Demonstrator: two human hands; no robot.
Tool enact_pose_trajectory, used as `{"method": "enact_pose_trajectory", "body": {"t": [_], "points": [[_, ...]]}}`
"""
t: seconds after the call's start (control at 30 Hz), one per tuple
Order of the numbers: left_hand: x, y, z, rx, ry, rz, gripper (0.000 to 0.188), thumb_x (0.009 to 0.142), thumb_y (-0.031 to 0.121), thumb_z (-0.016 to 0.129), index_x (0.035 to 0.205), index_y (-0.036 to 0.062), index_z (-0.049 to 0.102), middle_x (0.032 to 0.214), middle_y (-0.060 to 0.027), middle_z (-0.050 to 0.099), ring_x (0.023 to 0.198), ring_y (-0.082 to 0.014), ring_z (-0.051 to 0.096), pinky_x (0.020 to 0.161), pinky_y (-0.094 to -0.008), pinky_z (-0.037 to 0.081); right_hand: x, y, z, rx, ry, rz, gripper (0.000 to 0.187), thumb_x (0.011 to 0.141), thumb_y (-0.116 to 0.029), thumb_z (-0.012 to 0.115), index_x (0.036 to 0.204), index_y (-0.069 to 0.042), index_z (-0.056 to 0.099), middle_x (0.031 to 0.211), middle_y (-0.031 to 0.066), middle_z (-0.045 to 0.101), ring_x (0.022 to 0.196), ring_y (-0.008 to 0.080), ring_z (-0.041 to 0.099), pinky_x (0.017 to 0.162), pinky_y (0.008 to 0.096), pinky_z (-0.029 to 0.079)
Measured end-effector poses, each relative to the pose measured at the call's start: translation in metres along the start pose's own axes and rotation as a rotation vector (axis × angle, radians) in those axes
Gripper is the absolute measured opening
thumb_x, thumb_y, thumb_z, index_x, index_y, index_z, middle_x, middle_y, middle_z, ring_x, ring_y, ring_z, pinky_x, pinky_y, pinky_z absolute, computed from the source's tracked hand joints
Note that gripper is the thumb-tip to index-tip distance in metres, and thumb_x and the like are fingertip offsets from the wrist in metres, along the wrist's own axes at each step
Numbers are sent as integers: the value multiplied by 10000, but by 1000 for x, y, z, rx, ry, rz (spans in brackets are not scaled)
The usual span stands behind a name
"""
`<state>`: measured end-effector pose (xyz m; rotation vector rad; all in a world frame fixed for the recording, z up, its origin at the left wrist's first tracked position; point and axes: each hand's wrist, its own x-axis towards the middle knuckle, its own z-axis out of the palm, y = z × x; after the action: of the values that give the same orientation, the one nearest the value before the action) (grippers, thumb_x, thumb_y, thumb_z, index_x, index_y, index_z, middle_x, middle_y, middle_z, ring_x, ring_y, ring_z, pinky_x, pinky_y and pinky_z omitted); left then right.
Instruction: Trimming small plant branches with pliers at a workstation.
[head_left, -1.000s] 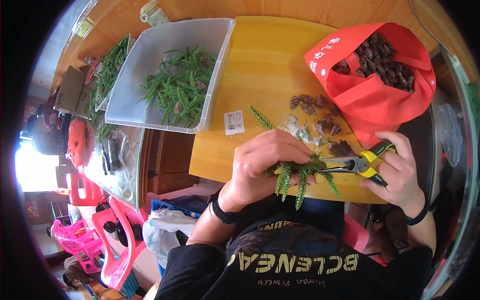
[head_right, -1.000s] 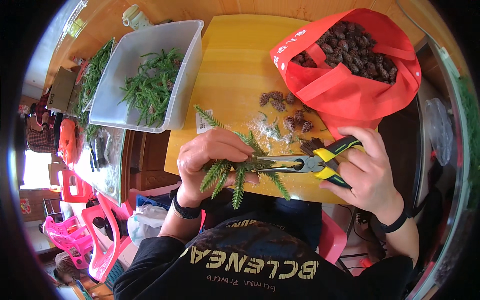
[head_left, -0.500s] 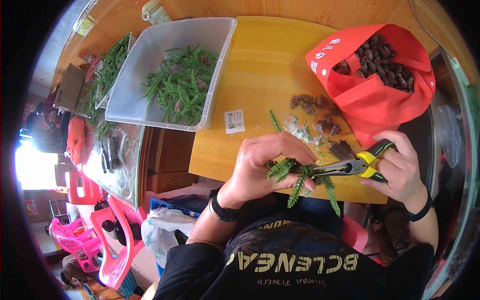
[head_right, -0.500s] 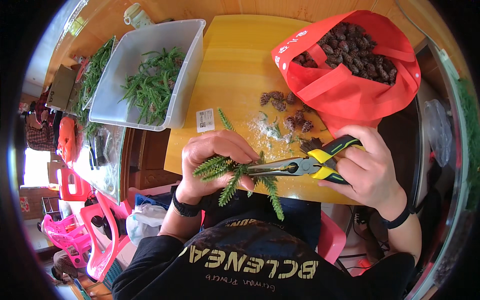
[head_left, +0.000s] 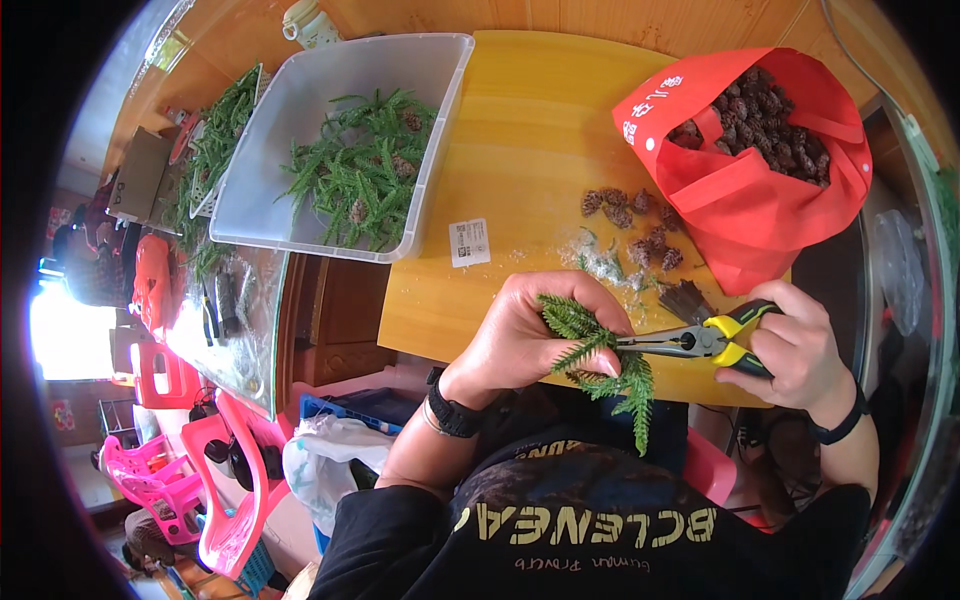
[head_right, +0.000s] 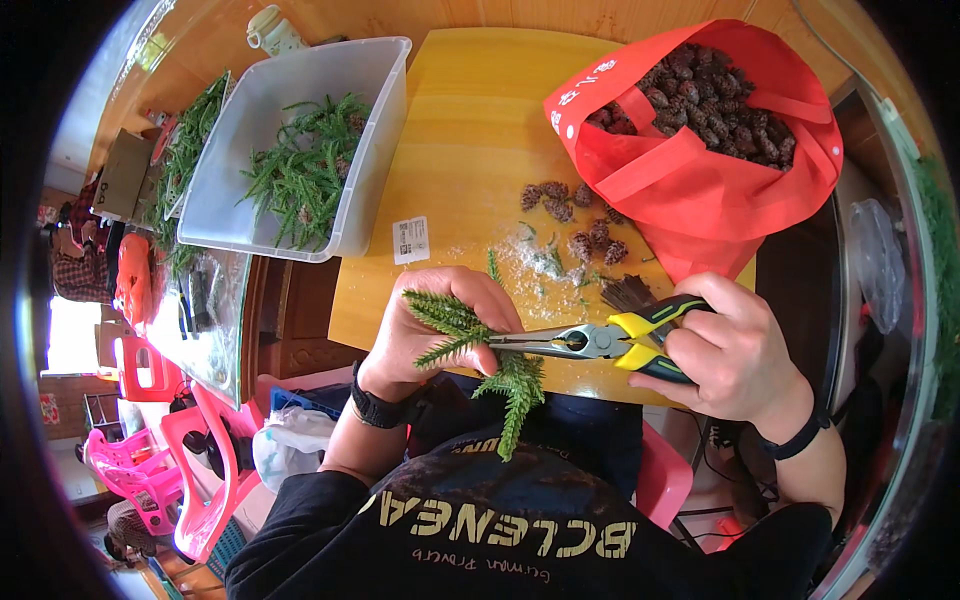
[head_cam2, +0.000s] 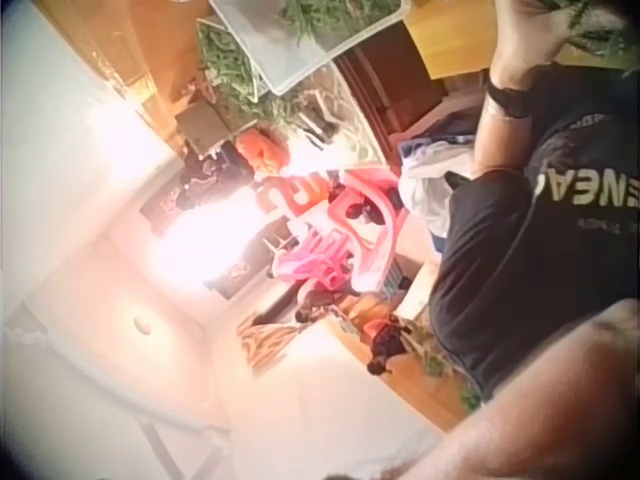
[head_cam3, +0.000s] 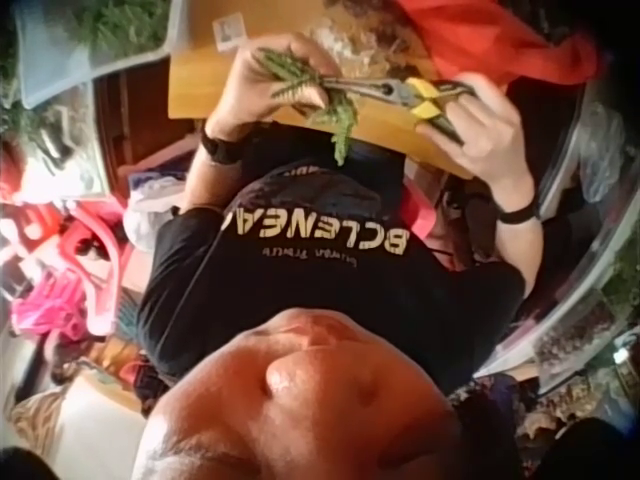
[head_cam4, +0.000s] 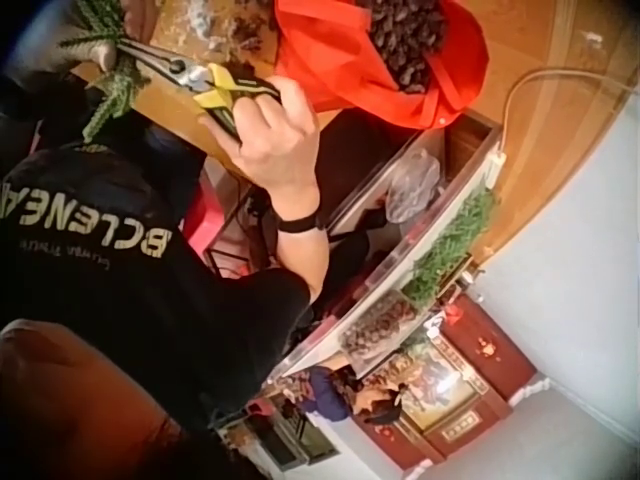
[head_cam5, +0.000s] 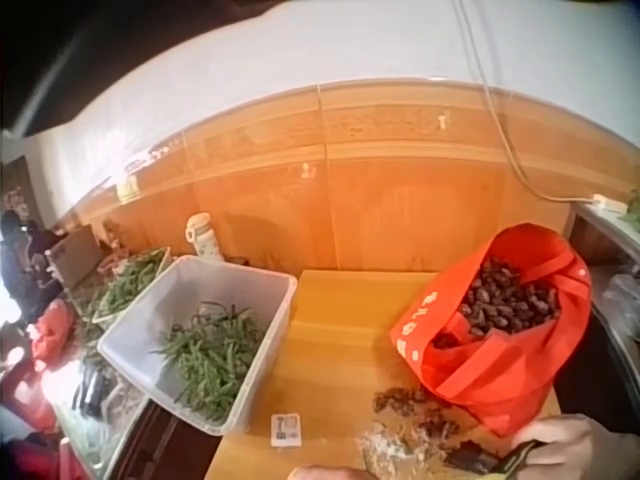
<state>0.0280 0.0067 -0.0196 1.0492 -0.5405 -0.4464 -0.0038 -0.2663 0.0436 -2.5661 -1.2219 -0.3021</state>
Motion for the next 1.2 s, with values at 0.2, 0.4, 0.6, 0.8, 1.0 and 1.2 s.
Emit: {"method": "enact_pose_trajectory", "body": {"t": [0.2,0.4,0.6,0.8,1.0,1.2], "points": [[1,5,1,-24,3,-114,318,666,194,810,809,-9,611,831,-153,640,765,-227,606,693,-323,472,-3,2,3,122,-57,62,363,553,-253,787,598,-6,524,626,110,527,728,320,589,586,366,472],[1,11,-2,20,-26,-130,291,692,142,781,865,-13,605,878,-149,639,809,-220,607,733,-320,477,-1,6,9,312,-29,67,416,671,-360,732,650,17,558,668,127,560,828,354,594,649,392,481],[0,12,0,15,52,-172,333,655,75,797,904,-9,592,895,-110,640,823,-169,611,742,-289,486,-5,4,11,413,-3,149,480,712,-435,695,703,33,588,705,149,586,860,374,589,680,400,482],[0,13,5,-27,122,-169,379,637,91,817,921,-2,583,879,-69,636,807,-128,607,727,-264,486,-6,2,12,358,-9,189,475,706,-437,695,710,28,595,689,149,582,834,364,591,663,391,479],[-1,12,6,-15,133,-157,407,623,85,825,935,0,578,881,-65,639,801,-121,607,731,-259,489,-6,0,13,334,28,164,475,711,-441,689,715,25,599,681,138,575,815,358,584,657,386,472],[-3,7,5,1,133,-111,386,635,54,813,936,-4,579,900,-80,646,805,-128,609,734,-267,492,-7,-1,13,324,23,159,442,705,-409,701,720,22,604,683,138,579,810,364,585,653,385,474]]}}
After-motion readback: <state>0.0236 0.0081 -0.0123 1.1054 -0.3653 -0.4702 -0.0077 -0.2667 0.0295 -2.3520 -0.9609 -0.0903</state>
